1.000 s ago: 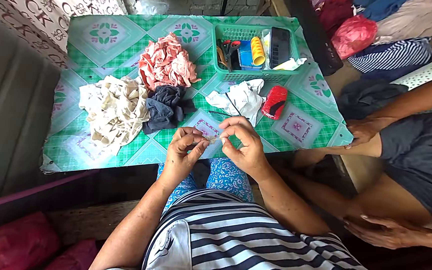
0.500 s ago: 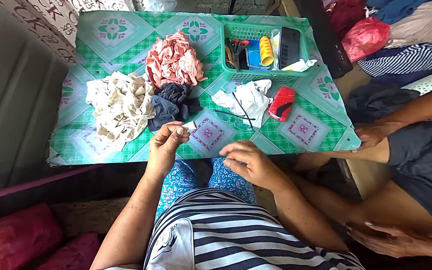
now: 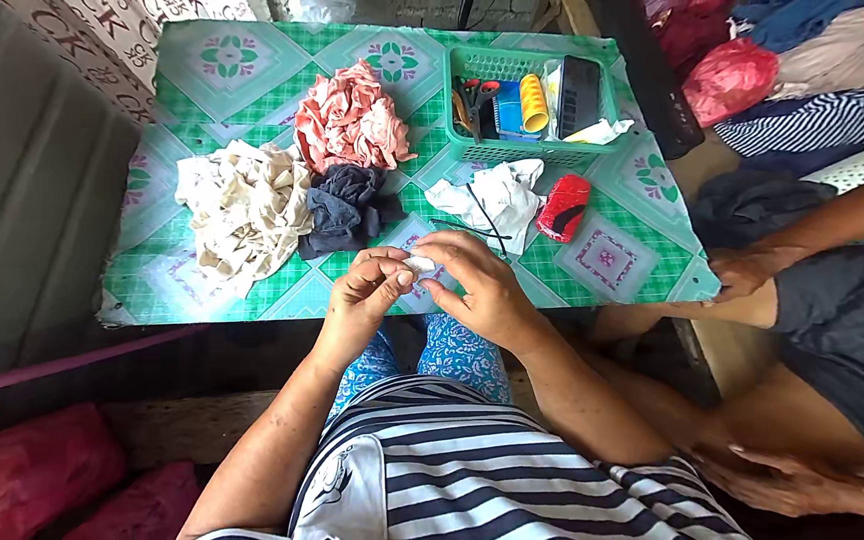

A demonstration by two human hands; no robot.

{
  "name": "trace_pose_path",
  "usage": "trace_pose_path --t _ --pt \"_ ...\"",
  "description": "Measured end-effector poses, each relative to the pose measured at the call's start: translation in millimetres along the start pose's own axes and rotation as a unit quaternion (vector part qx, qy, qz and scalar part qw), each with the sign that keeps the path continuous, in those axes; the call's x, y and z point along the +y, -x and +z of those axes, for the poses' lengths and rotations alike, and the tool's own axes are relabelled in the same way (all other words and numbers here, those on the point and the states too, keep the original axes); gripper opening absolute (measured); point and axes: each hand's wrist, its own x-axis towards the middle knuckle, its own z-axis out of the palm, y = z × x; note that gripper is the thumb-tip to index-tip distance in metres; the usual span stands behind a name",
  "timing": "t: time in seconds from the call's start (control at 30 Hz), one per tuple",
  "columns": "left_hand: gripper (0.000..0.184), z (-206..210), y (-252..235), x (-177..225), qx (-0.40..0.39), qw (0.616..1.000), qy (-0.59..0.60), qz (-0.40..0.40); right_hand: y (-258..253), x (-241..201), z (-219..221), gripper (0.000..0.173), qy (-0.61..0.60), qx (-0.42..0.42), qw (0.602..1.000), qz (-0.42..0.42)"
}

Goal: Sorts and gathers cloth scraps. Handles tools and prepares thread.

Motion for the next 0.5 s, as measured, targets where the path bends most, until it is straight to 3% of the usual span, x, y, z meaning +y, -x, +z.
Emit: trace_pose_path --t 0.13,0.37,0.5 --pt "0.007 -2.6 1.2 2.7 0.009 1.000 -0.005 -0.005 3.1 4.6 6.1 0.020 -0.016 0.014 1.000 0.007" --pt "0.011 -35.5 -8.2 -22.7 0.135 0.989 -0.029 -0.053 25.5 32.0 7.5 0.023 -0.091 0.069 0.989 0.094" --pt "0.007 -48.7 -22.4 -30.7 0.156 0.983 -0.051 -0.087 38.4 36.7 10.4 0.023 -0.111 0.069 0.983 0.129"
